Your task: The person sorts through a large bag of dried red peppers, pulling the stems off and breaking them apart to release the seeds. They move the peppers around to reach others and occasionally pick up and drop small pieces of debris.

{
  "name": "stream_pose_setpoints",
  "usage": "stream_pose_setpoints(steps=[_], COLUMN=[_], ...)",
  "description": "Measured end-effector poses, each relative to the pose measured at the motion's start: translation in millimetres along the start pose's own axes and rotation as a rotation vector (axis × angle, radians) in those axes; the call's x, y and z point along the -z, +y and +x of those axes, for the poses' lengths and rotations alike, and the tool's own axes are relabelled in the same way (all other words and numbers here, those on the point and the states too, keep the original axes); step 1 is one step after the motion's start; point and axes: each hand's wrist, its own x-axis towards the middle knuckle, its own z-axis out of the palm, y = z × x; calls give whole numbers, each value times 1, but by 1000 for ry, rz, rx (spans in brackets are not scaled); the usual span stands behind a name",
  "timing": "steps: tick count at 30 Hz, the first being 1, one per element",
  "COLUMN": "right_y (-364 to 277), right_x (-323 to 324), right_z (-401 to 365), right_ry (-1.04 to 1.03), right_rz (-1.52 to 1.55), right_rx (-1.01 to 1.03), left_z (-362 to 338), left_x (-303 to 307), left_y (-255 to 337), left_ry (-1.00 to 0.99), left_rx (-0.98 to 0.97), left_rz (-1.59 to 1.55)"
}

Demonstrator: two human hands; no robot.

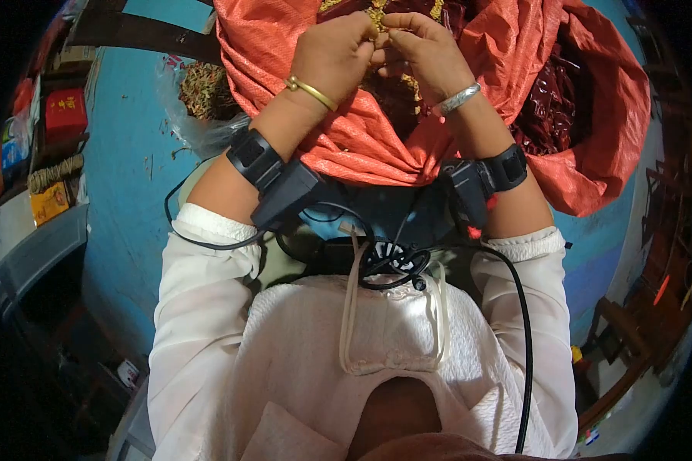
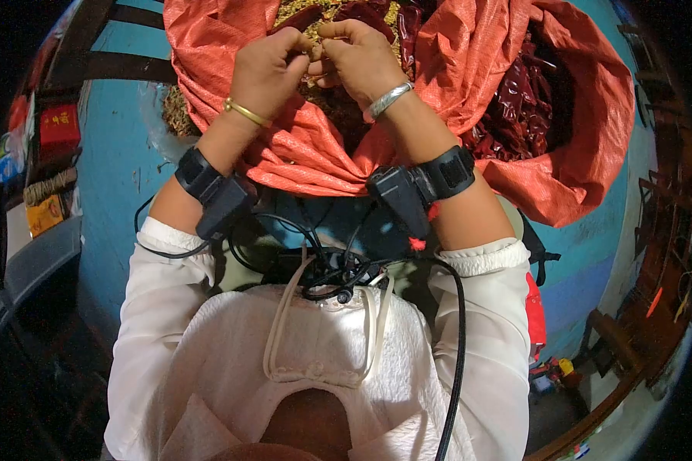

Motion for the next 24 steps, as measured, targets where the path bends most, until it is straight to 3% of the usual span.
stream_pose_setpoints(steps=[1, 7, 13, 14, 16, 18, 20, 22, 23, 24], right_y=[-1, -1, -4, -3, -4, 4, 21, 32, 32, 31], right_x=[-1, 1, 3, 13, 31, 55, 66, 60, 53, 44], right_z=[-1, 3, 6, 11, 18, 30, 47, 56, 53, 50], right_ry=[-27, -191, -243, -185, 41, 88, 136, 158, 186, 160], right_rz=[0, 210, 220, 85, -130, -251, -372, -807, -928, -1078], right_rx=[13, -37, -8, 57, 134, 156, 182, 427, 415, 531], left_z=[-1, -4, -10, -10, -14, -21, -30, -39, -43, -45], left_x=[4, 25, 44, 54, 76, 95, 114, 132, 139, 145], left_y=[3, 7, 6, 6, 1, -17, -44, -61, -72, -83], left_ry=[50, 145, 200, 205, 304, 354, 382, 167, 167, 62], left_rx=[-187, -387, -222, -222, -27, 53, 103, 245, 243, 324], left_rz=[149, 188, -3, -1, -75, -196, -70, 261, 263, 359])
